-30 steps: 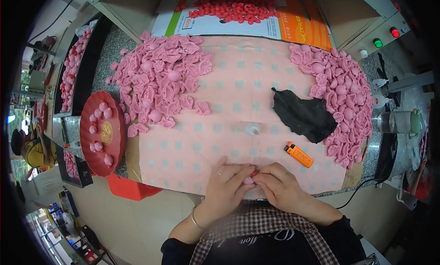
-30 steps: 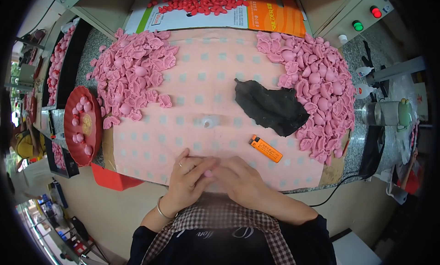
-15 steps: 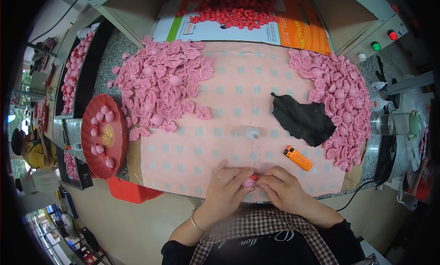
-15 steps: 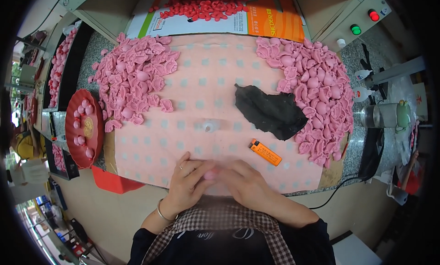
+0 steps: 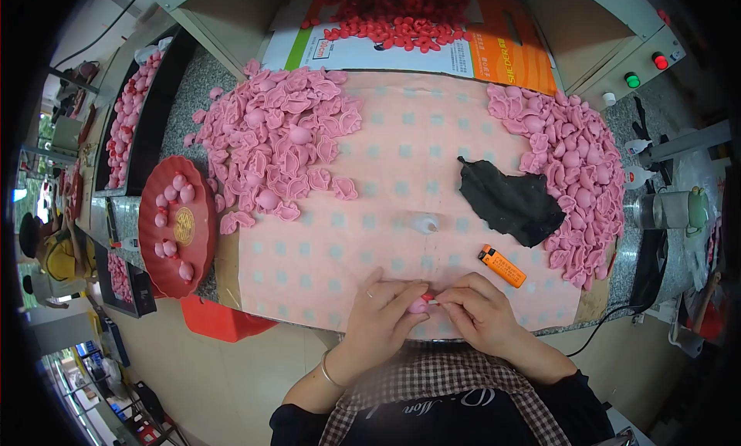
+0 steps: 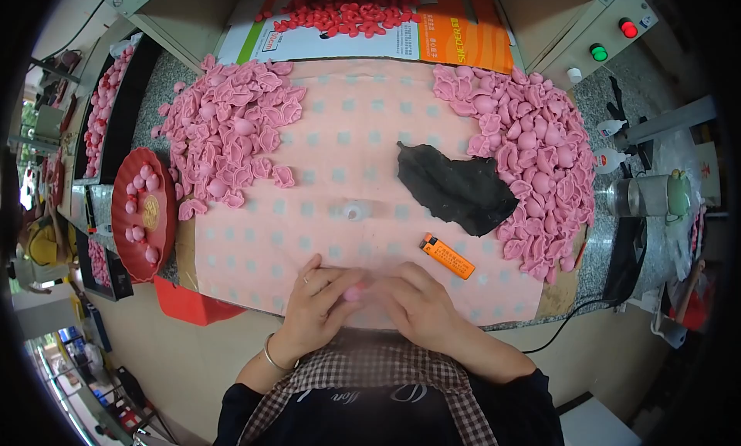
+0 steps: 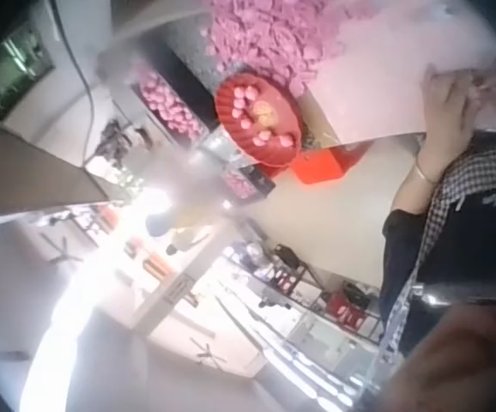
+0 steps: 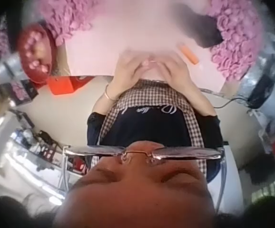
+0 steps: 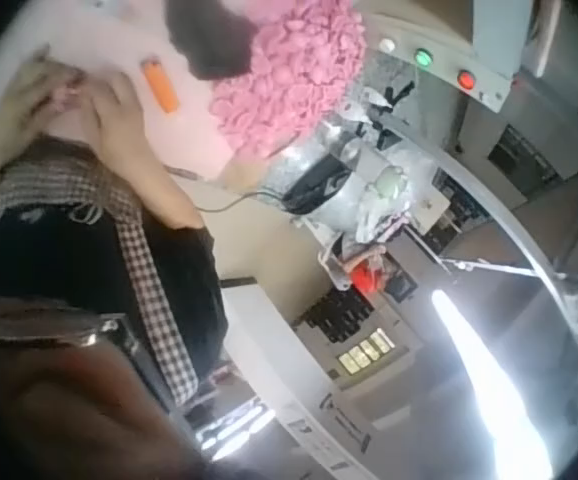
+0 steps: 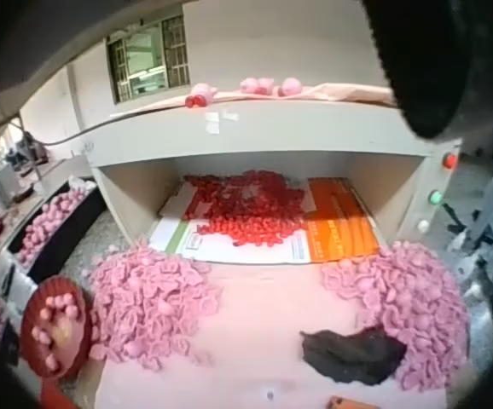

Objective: Gluing small pink plastic components onto a black base as part of an assembly process.

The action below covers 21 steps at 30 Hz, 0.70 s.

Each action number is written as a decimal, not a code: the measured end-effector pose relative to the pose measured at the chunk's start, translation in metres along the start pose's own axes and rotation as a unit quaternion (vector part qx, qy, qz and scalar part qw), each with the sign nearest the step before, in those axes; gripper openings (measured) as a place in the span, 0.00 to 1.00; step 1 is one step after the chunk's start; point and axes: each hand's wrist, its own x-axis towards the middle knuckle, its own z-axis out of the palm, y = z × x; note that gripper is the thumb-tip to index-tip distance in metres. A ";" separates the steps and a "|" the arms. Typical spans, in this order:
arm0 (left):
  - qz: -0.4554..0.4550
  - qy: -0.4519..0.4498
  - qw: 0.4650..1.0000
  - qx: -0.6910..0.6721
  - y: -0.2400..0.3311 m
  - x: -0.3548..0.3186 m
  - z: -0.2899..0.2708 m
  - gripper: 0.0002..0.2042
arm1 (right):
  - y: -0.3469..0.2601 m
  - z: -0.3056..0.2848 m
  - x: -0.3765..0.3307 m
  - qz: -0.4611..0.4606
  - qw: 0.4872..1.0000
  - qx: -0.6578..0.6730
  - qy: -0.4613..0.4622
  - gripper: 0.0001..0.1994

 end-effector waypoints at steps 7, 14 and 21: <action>0.005 0.009 1.000 0.000 0.023 -0.008 -0.007 0.20 | -0.026 -0.005 -0.003 -0.082 0.995 -0.052 0.009 0.09; -0.026 0.015 0.996 -0.084 0.049 -0.022 -0.051 0.19 | -0.056 -0.027 -0.011 0.003 0.997 -0.041 -0.059 0.07; -0.078 0.043 0.952 -0.294 0.062 -0.042 -0.082 0.18 | -0.100 -0.038 0.004 -0.055 0.988 -0.141 -0.027 0.12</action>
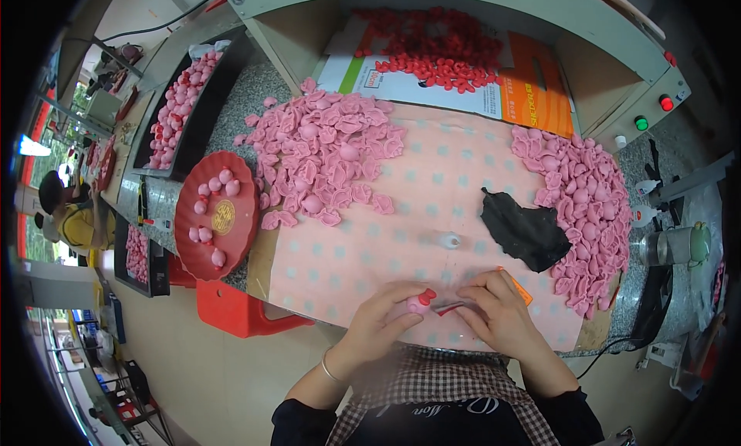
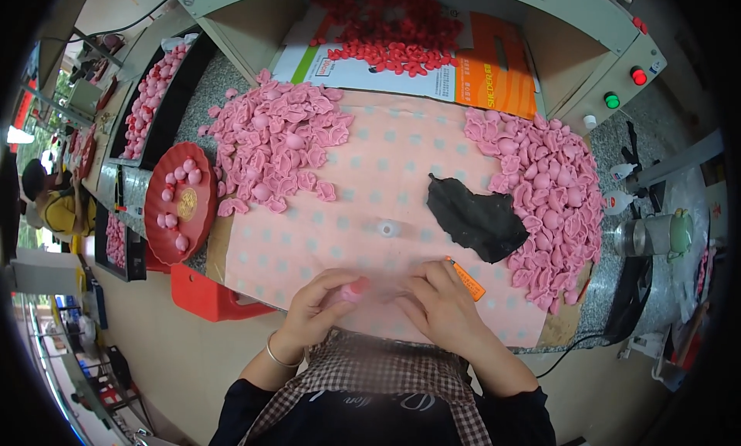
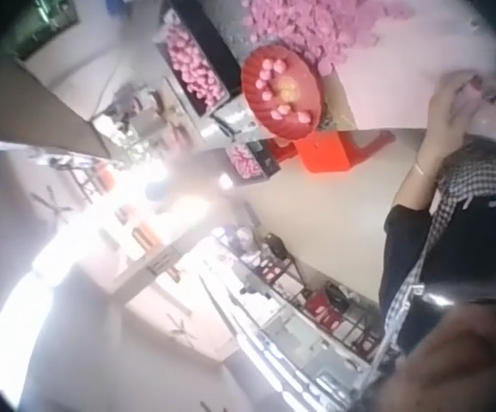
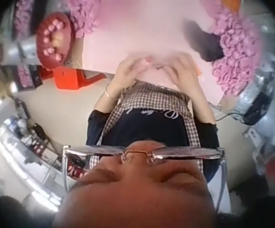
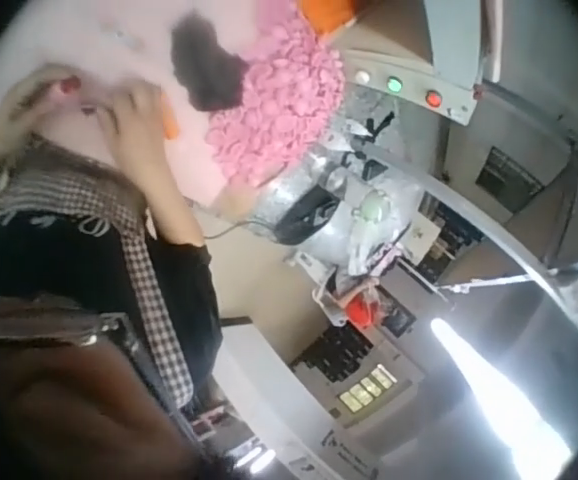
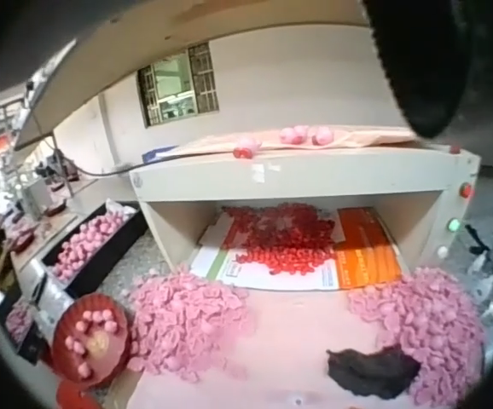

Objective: Gluing small pink plastic components onto a black base as part of an assembly process.

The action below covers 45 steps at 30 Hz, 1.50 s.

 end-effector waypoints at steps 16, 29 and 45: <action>0.040 0.029 0.994 -0.093 0.022 -0.020 -0.029 0.18 | -0.062 0.038 0.029 0.005 0.975 0.218 0.042 0.13; 0.001 0.026 0.984 -0.175 0.017 -0.019 -0.033 0.18 | -0.062 0.058 0.029 0.028 0.983 0.173 0.059 0.13; -0.046 0.056 0.987 -0.143 0.007 -0.023 -0.026 0.21 | -0.042 0.028 0.015 -0.032 0.996 -0.065 -0.045 0.17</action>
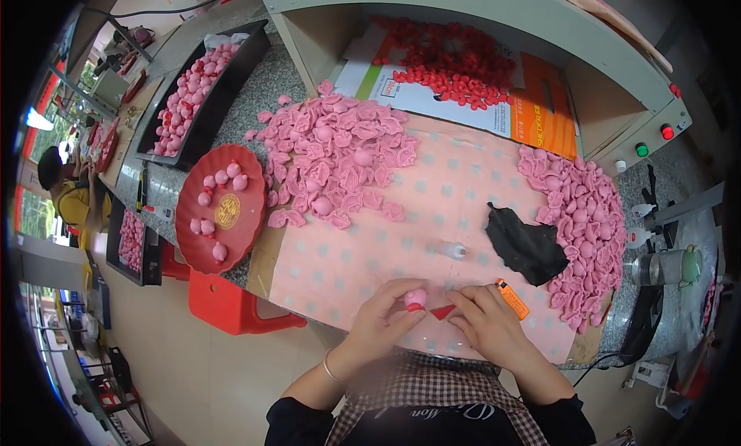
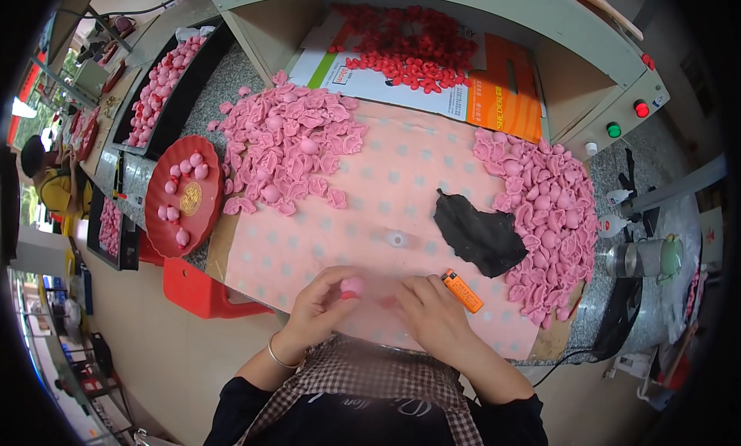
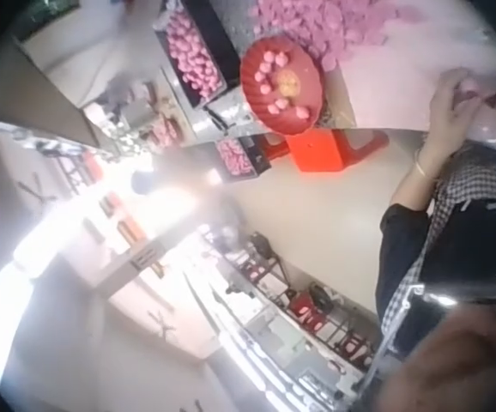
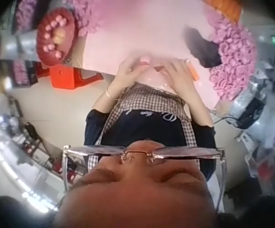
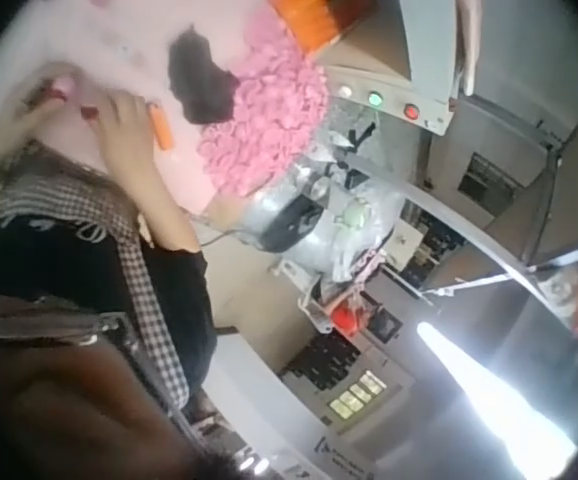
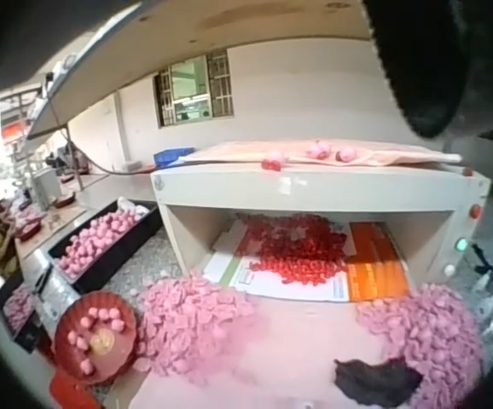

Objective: Gluing small pink plastic components onto a black base as part of an assembly process.

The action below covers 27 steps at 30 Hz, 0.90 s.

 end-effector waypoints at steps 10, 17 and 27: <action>0.104 -0.040 0.967 0.229 -0.005 0.004 0.004 0.19 | 0.007 0.018 -0.013 0.001 0.999 0.047 0.011 0.11; 0.101 -0.035 0.968 0.228 -0.008 0.002 0.001 0.17 | 0.013 0.025 -0.015 0.000 0.998 0.057 -0.008 0.09; 0.130 -0.084 0.901 0.405 -0.041 0.028 -0.005 0.18 | 0.031 0.032 -0.002 0.103 0.955 0.275 0.033 0.11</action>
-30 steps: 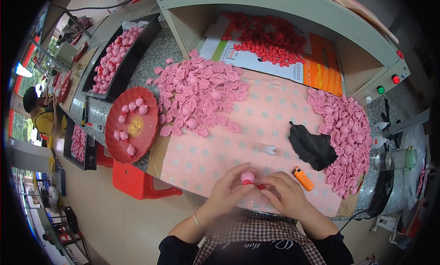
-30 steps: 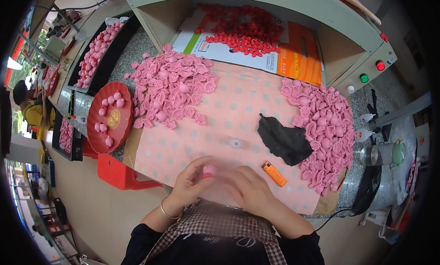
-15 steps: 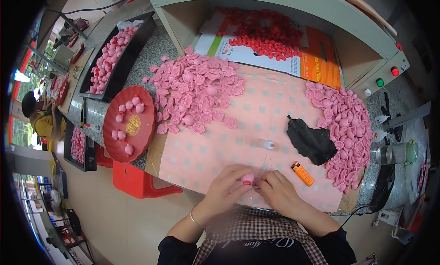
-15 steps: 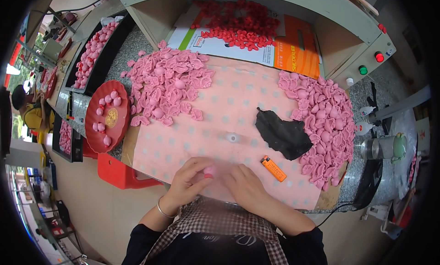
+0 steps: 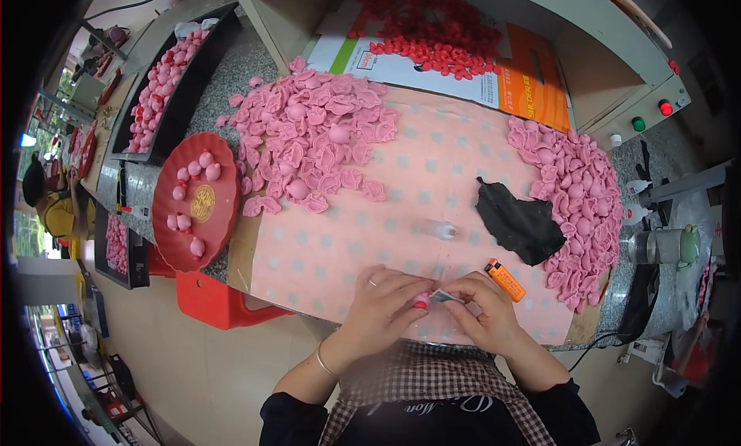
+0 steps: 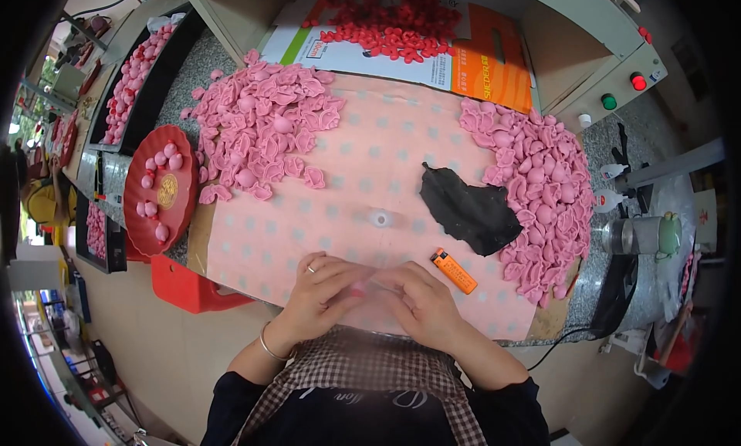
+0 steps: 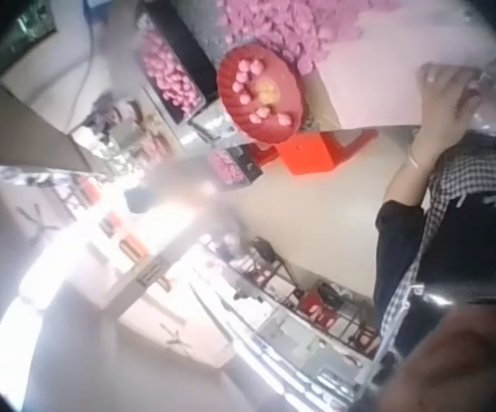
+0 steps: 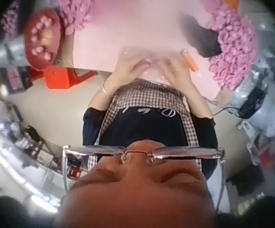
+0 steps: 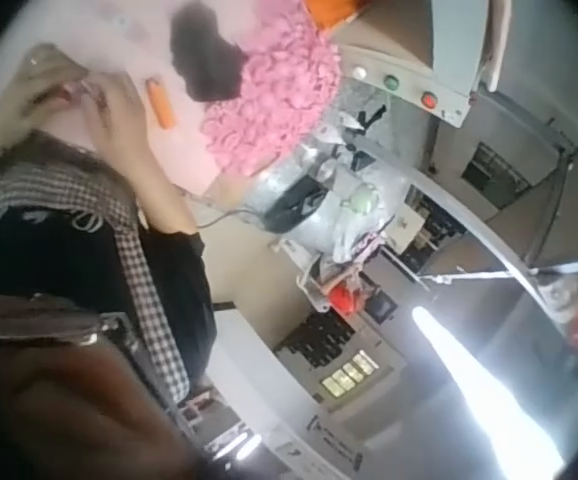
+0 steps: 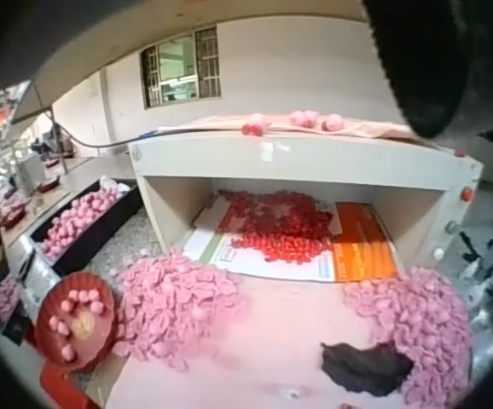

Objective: Gluing small pink plastic components onto a black base as part of an assembly process.

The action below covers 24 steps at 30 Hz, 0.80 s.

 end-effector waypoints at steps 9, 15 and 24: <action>-0.014 0.004 1.000 -0.025 -0.046 -0.002 0.009 0.17 | 0.030 0.040 0.025 -0.203 0.948 -0.243 -0.044 0.16; -0.007 0.005 1.000 -0.022 -0.059 -0.004 0.006 0.16 | 0.030 0.044 0.032 -0.216 0.934 -0.271 -0.086 0.18; -0.009 -0.005 1.000 -0.018 -0.065 -0.012 -0.002 0.16 | 0.029 0.048 0.022 -0.164 0.938 -0.283 -0.112 0.14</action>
